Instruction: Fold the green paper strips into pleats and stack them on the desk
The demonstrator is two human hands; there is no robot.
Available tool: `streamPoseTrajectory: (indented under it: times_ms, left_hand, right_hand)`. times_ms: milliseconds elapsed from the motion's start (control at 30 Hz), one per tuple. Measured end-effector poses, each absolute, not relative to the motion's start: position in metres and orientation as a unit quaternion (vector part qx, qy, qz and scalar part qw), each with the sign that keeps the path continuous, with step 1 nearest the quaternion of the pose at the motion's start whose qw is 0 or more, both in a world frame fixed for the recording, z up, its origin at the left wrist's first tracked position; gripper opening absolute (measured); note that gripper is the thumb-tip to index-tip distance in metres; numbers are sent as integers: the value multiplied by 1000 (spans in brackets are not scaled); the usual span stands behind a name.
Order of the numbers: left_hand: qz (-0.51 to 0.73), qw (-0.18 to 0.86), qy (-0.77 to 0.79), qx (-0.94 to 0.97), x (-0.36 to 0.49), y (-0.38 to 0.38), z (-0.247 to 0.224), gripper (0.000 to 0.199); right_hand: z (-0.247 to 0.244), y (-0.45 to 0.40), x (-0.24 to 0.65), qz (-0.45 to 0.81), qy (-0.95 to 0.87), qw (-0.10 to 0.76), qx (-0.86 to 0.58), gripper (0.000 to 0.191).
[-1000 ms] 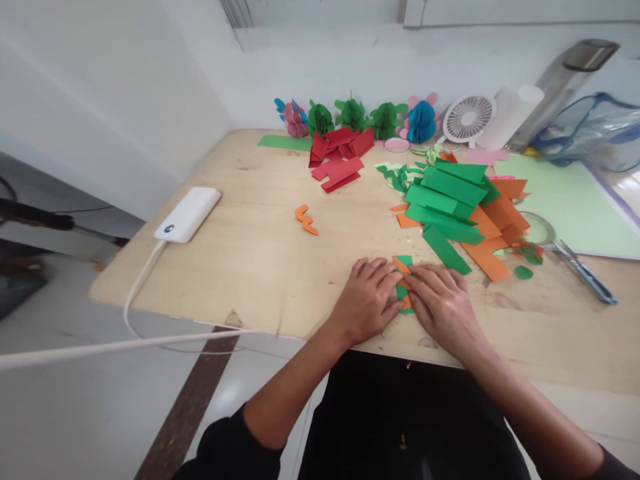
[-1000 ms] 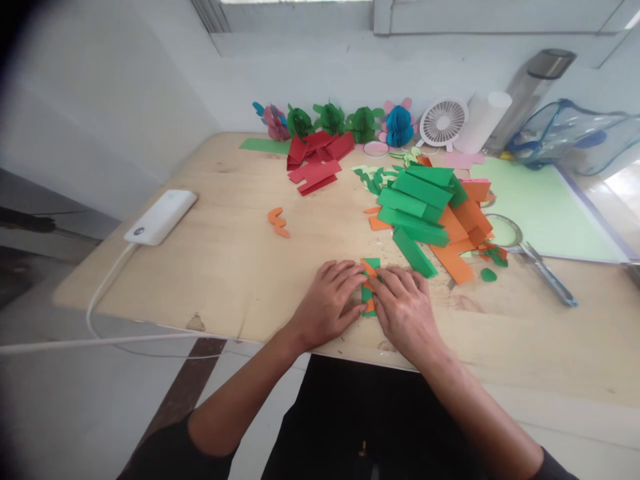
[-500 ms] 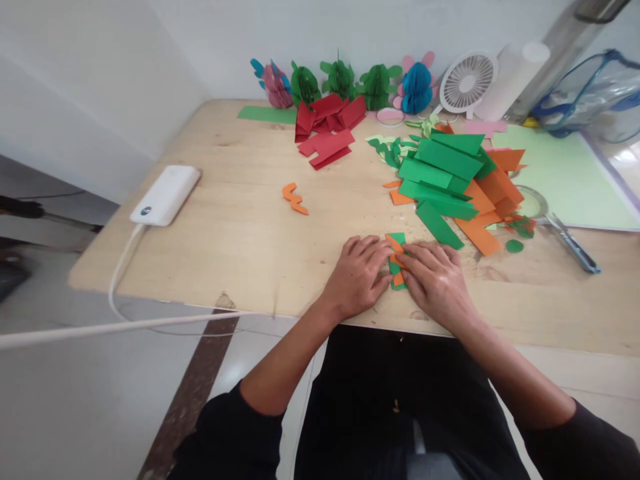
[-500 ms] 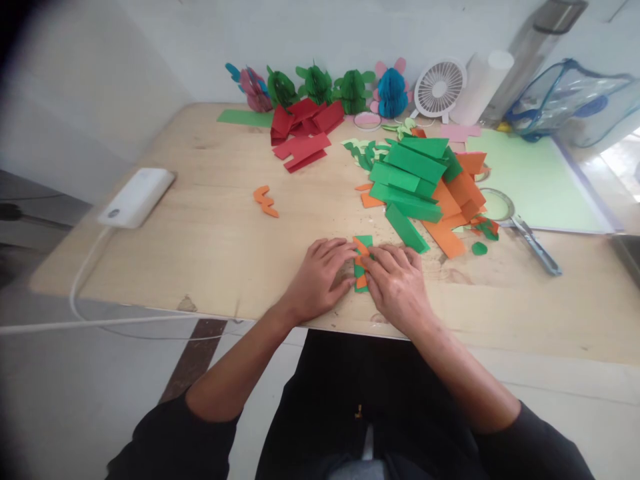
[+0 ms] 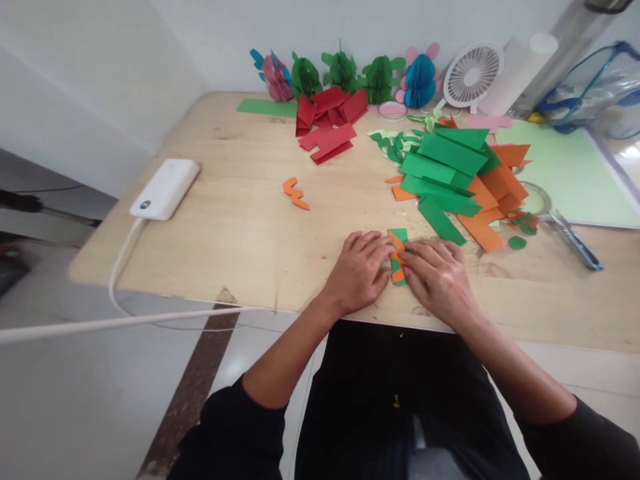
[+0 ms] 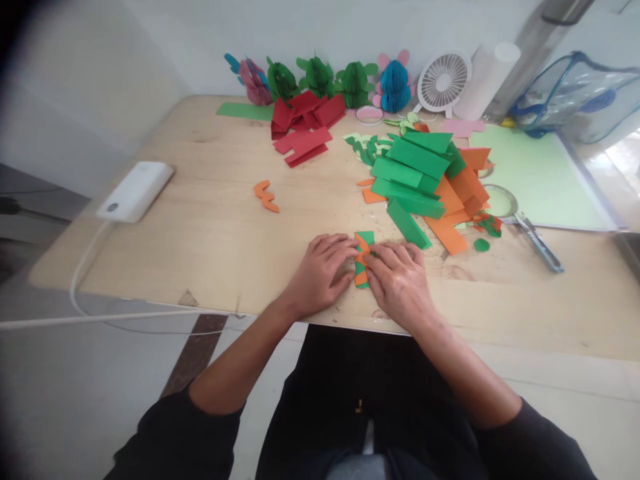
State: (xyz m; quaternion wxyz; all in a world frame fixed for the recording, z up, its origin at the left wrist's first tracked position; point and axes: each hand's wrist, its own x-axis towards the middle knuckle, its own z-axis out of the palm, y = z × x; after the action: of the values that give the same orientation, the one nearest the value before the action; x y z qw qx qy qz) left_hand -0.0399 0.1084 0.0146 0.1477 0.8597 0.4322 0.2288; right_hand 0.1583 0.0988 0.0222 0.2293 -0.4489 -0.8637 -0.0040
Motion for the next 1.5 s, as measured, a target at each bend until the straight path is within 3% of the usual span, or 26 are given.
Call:
streamPoseTrajectory:
  times_ms: [1500]
  left_hand:
    - [245,146,425,859,-40,107,16,30]
  right_hand:
    - [24,88,154,-57,-858,232,-455,21]
